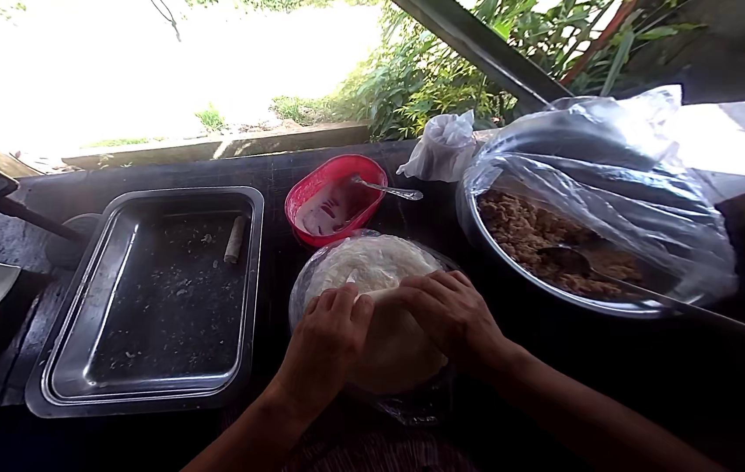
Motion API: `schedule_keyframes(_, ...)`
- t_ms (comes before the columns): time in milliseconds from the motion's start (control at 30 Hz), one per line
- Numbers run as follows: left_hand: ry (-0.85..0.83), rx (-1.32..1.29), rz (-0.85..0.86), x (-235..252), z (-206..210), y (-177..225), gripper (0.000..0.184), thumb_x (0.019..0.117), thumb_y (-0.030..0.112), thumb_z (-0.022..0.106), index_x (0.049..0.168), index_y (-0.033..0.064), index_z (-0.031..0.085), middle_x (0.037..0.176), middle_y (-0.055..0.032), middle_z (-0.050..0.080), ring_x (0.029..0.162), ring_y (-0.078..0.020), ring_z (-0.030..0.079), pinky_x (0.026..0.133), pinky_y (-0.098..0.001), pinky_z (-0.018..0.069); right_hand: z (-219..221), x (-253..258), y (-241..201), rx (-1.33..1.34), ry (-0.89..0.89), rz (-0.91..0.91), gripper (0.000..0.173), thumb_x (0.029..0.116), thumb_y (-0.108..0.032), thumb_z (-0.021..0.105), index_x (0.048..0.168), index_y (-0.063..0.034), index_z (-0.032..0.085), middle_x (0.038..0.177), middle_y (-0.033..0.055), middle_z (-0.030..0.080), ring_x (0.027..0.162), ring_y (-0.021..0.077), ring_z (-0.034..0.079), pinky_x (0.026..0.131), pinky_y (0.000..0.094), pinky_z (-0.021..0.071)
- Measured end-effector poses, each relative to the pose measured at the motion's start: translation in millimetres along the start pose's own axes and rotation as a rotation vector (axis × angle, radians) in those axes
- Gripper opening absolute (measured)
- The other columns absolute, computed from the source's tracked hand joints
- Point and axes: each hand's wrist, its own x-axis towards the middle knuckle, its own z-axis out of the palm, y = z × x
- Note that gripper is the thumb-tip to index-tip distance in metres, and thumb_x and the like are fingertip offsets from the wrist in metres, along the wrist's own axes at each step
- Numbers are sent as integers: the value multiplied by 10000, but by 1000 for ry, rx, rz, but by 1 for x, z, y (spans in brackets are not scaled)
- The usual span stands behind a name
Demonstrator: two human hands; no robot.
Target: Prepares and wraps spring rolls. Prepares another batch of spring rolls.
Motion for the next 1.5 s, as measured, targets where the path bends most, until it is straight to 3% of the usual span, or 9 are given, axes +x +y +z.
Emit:
schedule_keyframes(300, -75, -42, -93, 18, 3, -26, 127, 923, -5, 629, 883, 36, 743, 878, -105, 738, 965, -309, 713, 784, -430, 558, 7, 24, 14, 114, -80, 131, 204, 959, -107, 599, 918, -95, 798, 926, 83, 738, 872, 277, 671, 748, 426, 514)
schedule_keyframes(500, -63, 48, -66, 21, 2, -19, 139, 907, -29, 630, 861, 24, 750, 860, -123, 716, 932, -311, 705, 750, -422, 553, 6, 22, 8, 63, -32, 59, 208, 963, -74, 567, 941, -100, 772, 948, 84, 738, 885, 276, 673, 748, 412, 508)
schedule_keyframes(633, -74, 109, -39, 13, -1, -15, 149, 959, 95, 633, 950, 12, 757, 919, -135, 735, 941, -311, 723, 751, -415, 571, 5, 14, 4, -11, -21, 16, 231, 1006, -148, 543, 1009, -119, 772, 1016, 79, 752, 892, 274, 680, 736, 418, 494)
schedule_keyframes(733, -63, 68, -50, 16, 0, -19, 126, 946, 55, 642, 979, -8, 746, 884, -154, 730, 915, -333, 728, 759, -437, 577, 8, 18, 9, 28, -16, 56, 216, 1006, -150, 558, 995, -89, 765, 969, 68, 763, 859, 263, 690, 727, 412, 500)
schedule_keyframes(833, -62, 0, -85, 24, 1, -30, 80, 936, 41, 658, 922, 2, 726, 843, -148, 713, 908, -342, 711, 766, -455, 560, 11, 26, 17, 99, -3, 87, 190, 994, -142, 581, 943, -70, 749, 895, 56, 755, 835, 259, 682, 734, 410, 503)
schedule_keyframes(967, -91, 3, -79, 31, 4, -41, 81, 898, -6, 681, 902, 18, 758, 958, -153, 713, 991, -344, 688, 814, -464, 558, 15, 33, 24, 123, -18, 96, 175, 965, -104, 610, 938, -79, 781, 971, 103, 719, 888, 293, 655, 750, 427, 514)
schedule_keyframes(1167, -103, 43, -92, 31, 7, -39, 76, 899, 25, 703, 858, 32, 767, 885, -139, 708, 965, -339, 691, 776, -449, 550, 20, 36, 28, 132, -46, 112, 179, 959, -104, 626, 946, -96, 804, 952, 99, 717, 927, 307, 651, 777, 446, 508)
schedule_keyframes(1367, -128, -15, -56, 35, 3, -36, 127, 917, -17, 643, 944, 28, 759, 956, -128, 730, 1013, -323, 697, 799, -459, 558, 15, 35, 17, 50, 2, -50, 223, 956, -21, 540, 972, -83, 753, 985, 104, 739, 998, 300, 697, 843, 449, 539)
schedule_keyframes(1500, -258, -50, -82, 38, -1, -39, 169, 944, 107, 683, 1062, 10, 755, 1042, -156, 735, 1065, -346, 689, 841, -494, 550, 18, 33, 16, 24, -63, -68, 233, 1016, -121, 530, 1099, -99, 747, 1054, 105, 738, 1037, 307, 699, 892, 478, 545)
